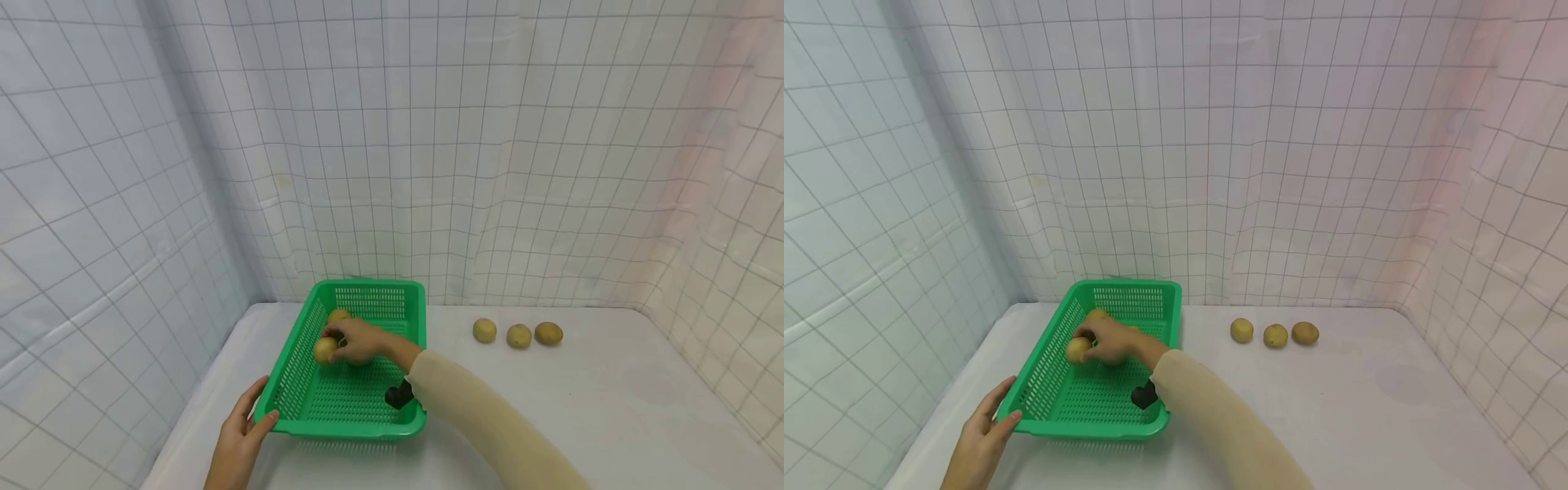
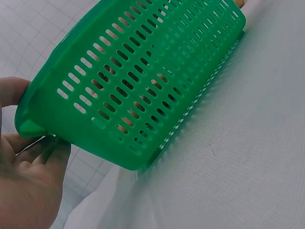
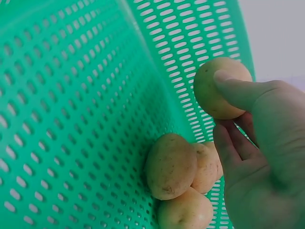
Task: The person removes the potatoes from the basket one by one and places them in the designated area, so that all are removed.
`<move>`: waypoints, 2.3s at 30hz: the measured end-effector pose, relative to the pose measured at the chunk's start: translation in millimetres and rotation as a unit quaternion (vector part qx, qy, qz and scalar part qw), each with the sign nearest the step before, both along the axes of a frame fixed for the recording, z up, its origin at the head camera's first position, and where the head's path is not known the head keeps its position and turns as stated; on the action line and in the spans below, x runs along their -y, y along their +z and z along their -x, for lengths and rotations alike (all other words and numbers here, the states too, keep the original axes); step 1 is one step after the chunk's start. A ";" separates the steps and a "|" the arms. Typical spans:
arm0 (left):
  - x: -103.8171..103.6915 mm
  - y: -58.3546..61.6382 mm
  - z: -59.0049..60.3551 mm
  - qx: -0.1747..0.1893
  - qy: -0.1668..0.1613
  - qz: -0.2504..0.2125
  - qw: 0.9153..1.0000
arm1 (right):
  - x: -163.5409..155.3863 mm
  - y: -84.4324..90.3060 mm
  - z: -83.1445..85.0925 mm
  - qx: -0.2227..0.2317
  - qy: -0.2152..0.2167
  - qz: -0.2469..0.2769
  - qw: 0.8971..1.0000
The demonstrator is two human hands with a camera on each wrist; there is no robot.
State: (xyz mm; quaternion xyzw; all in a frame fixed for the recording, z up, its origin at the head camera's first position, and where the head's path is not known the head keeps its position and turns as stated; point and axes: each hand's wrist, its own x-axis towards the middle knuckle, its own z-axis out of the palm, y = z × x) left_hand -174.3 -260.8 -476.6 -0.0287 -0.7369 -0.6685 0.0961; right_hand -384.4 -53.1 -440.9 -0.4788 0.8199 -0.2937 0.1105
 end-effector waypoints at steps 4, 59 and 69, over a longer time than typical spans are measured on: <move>0.0 -1.4 0.6 0.003 0.005 0.001 1.000 | -1.0 2.1 1.2 0.056 0.002 0.041 0.998; 2.2 -4.5 4.7 -0.004 -0.005 -0.010 1.000 | -71.3 44.8 -6.7 0.125 -0.037 0.131 0.983; 2.0 -2.1 3.9 0.001 0.010 0.003 1.000 | -98.4 49.9 -6.7 0.136 -0.050 0.130 0.981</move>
